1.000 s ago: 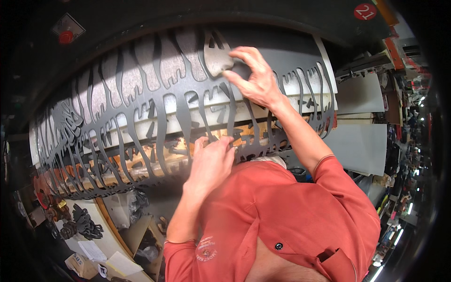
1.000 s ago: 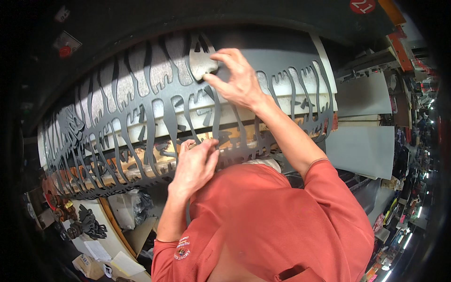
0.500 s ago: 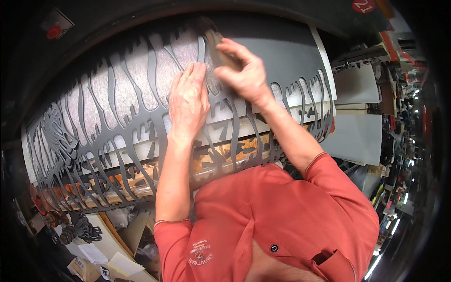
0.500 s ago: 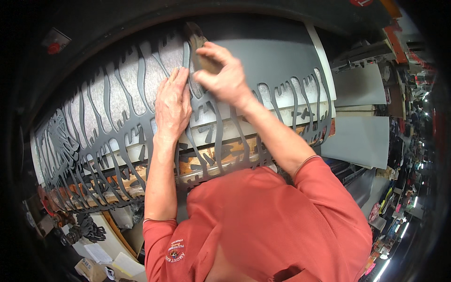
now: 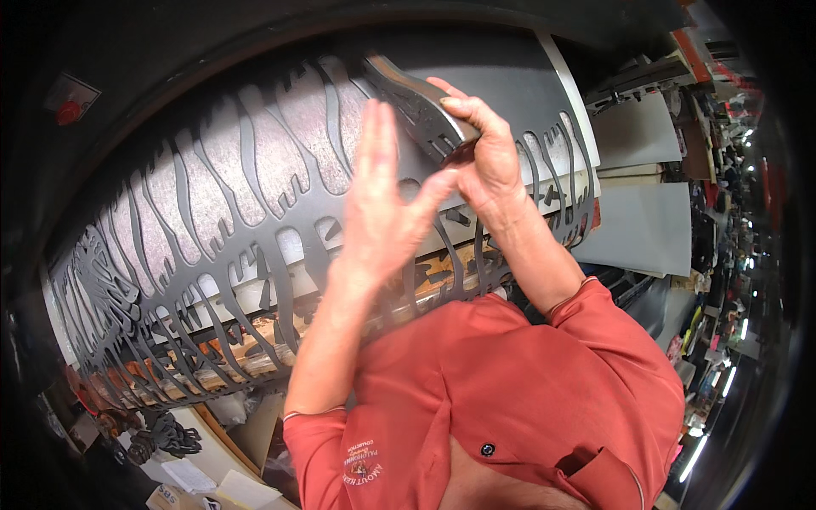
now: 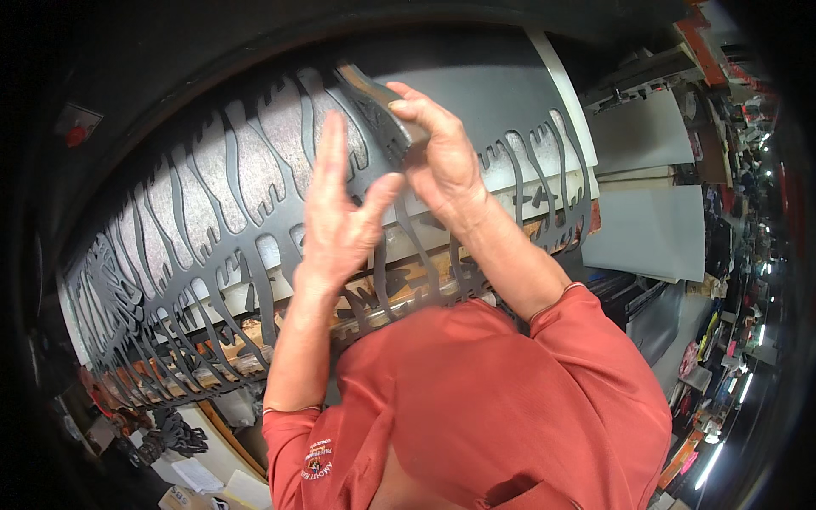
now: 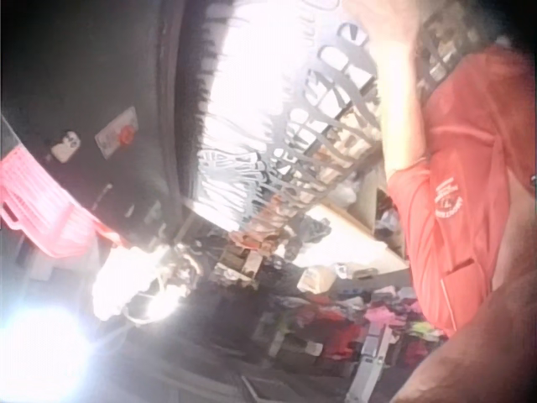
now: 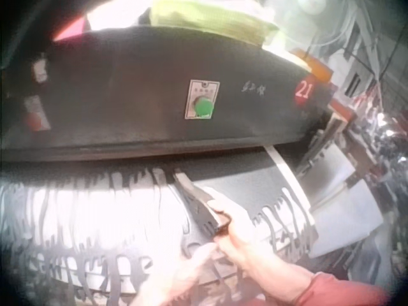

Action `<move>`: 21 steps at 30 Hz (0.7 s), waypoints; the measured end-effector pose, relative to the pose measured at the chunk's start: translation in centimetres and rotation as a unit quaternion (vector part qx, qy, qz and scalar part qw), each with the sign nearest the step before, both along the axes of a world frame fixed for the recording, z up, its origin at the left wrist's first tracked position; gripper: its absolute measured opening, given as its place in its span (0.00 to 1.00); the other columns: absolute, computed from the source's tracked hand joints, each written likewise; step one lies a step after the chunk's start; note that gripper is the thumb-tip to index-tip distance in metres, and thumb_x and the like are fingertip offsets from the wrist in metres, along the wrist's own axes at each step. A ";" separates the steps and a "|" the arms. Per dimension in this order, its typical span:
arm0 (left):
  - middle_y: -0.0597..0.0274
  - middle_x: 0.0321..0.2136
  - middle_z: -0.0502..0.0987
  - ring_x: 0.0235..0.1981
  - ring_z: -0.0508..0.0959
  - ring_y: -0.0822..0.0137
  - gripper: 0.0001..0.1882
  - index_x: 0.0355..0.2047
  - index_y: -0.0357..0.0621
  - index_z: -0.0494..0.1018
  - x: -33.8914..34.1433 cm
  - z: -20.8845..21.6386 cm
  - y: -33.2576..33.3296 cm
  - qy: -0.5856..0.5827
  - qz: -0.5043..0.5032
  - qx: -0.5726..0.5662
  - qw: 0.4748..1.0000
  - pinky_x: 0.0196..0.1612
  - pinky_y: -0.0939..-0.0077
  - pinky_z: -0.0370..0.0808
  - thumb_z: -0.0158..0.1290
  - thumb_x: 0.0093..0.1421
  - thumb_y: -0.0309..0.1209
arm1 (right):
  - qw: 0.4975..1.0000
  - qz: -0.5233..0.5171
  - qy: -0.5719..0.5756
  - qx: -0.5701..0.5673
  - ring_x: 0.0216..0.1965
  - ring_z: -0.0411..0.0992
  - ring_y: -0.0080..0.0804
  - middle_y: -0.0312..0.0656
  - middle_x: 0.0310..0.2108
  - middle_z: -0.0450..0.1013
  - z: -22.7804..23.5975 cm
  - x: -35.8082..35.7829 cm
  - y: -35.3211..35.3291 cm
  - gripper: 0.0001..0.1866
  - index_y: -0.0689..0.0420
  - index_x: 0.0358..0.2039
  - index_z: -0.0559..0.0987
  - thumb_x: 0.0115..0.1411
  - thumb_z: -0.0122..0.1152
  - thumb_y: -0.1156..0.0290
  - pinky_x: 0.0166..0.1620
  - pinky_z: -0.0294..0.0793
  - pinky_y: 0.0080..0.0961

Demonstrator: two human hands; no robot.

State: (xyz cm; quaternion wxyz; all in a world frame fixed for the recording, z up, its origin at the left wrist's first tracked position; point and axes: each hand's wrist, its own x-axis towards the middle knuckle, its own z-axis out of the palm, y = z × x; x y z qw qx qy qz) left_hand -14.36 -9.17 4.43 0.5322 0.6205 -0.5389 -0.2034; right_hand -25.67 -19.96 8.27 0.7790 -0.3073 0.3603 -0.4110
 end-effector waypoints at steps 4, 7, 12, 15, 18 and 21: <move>0.30 0.72 0.59 0.74 0.60 0.36 0.36 0.72 0.27 0.59 -3.3 -0.3 -1.5 0.054 0.030 -0.084 0.995 0.73 0.54 0.63 0.55 0.73 0.39 | 0.999 -0.017 -0.039 0.024 0.52 0.78 0.37 0.49 0.54 0.78 0.1 0.5 1.9 0.26 0.67 0.63 0.74 0.67 0.60 0.69 0.60 0.78 0.34; 0.32 0.66 0.70 0.69 0.69 0.38 0.25 0.66 0.26 0.67 -3.5 -0.7 -1.8 0.054 0.067 -0.111 0.990 0.69 0.57 0.70 0.48 0.77 0.33 | 0.996 -0.020 -0.074 0.035 0.53 0.78 0.36 0.48 0.53 0.78 0.2 0.3 2.5 0.27 0.68 0.64 0.72 0.67 0.61 0.69 0.61 0.77 0.34; 0.47 0.40 0.85 0.40 0.84 0.55 0.17 0.46 0.29 0.79 -2.3 -0.7 -1.5 0.150 0.175 -0.071 0.971 0.46 0.66 0.80 0.44 0.78 0.30 | 0.998 -0.009 -0.065 0.024 0.53 0.78 0.36 0.49 0.53 0.78 -0.1 0.1 2.7 0.29 0.68 0.66 0.70 0.67 0.61 0.70 0.61 0.77 0.35; 0.62 0.29 0.81 0.29 0.75 0.73 0.17 0.38 0.32 0.79 -1.1 -1.2 -1.5 0.247 0.214 -0.058 0.943 0.33 0.72 0.73 0.46 0.79 0.32 | 0.998 0.018 -0.056 0.025 0.54 0.78 0.38 0.51 0.54 0.78 -0.1 -0.4 2.7 0.30 0.70 0.66 0.69 0.66 0.60 0.71 0.62 0.77 0.36; 0.63 0.30 0.82 0.29 0.76 0.75 0.19 0.37 0.34 0.80 2.1 -1.8 -1.3 0.270 0.285 -0.053 0.918 0.33 0.75 0.74 0.47 0.79 0.35 | 0.996 0.053 -0.065 0.041 0.49 0.78 0.33 0.47 0.50 0.79 0.0 -1.7 2.8 0.29 0.69 0.64 0.71 0.65 0.61 0.71 0.59 0.76 0.32; 0.62 0.31 0.84 0.27 0.83 0.70 0.17 0.41 0.40 0.80 8.6 -1.9 -0.1 0.351 0.365 -0.085 0.858 0.27 0.75 0.80 0.47 0.78 0.38 | 0.995 0.073 -0.062 0.025 0.46 0.80 0.28 0.47 0.48 0.81 0.0 -4.0 2.6 0.29 0.69 0.63 0.73 0.62 0.61 0.73 0.55 0.78 0.26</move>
